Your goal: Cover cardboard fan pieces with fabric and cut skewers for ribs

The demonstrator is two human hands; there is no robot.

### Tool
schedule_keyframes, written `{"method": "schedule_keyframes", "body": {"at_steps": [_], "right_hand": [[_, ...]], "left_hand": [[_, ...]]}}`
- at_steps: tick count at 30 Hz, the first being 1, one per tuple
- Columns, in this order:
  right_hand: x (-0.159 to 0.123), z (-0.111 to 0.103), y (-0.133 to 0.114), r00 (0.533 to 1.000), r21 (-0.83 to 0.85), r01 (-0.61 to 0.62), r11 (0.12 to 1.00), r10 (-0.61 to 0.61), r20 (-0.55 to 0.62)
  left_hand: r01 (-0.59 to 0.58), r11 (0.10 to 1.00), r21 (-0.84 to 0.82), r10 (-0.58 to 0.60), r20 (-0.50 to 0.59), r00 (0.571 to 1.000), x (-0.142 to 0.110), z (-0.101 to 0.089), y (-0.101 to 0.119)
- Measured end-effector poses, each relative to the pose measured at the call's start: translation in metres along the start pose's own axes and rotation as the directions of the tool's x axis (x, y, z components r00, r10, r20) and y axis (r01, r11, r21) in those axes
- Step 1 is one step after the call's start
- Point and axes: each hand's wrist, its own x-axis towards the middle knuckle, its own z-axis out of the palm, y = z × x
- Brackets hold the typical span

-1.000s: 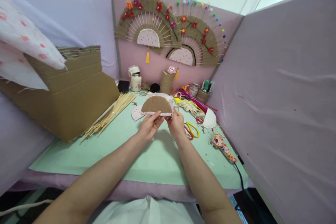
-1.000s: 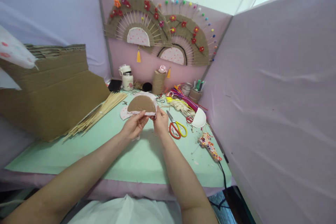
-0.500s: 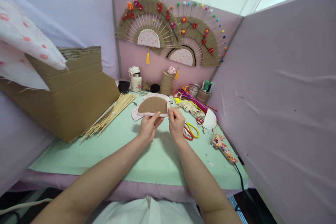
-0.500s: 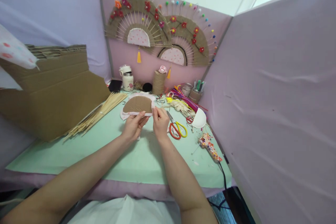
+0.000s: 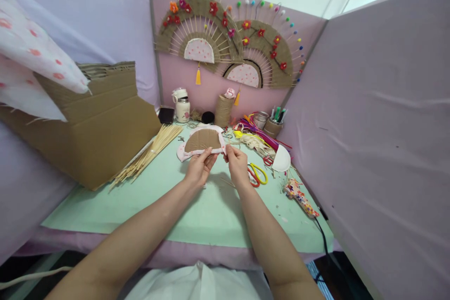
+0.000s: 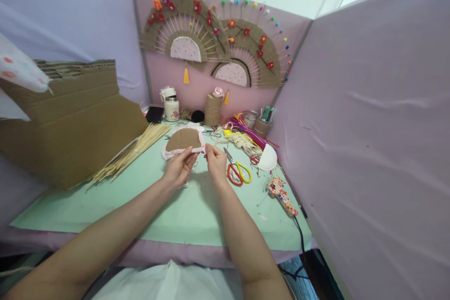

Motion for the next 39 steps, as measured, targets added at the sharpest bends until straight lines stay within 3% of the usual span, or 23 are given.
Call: {"method": "schedule_keyframes", "body": {"at_steps": [12,19,24,31,39], "right_hand": [[-0.010,0.015,-0.004,0.984,-0.014,0.027,1.000,-0.029,-0.173],[-0.005,0.009,0.003,0.998,0.141,-0.039,0.989,0.046,-0.048],[-0.005,0.009,0.002,0.998,0.015,0.007,1.000,-0.006,-0.057],[-0.008,0.010,-0.003,0.995,-0.020,0.009,1.000,-0.011,-0.097],[0.006,0.000,0.013,0.990,0.249,-0.129,0.960,0.139,-0.022]], "left_hand": [[-0.046,0.999,0.022,0.045,0.046,0.998,-0.006,0.002,-0.007],[0.008,0.999,-0.031,-0.008,-0.012,1.000,-0.001,0.001,-0.003],[0.023,0.999,-0.045,-0.024,-0.017,1.000,0.000,0.001,-0.004],[-0.014,1.000,-0.022,0.014,0.018,1.000,0.000,0.000,-0.006],[0.057,0.998,0.016,-0.057,0.045,0.997,-0.003,0.001,-0.005]]}}
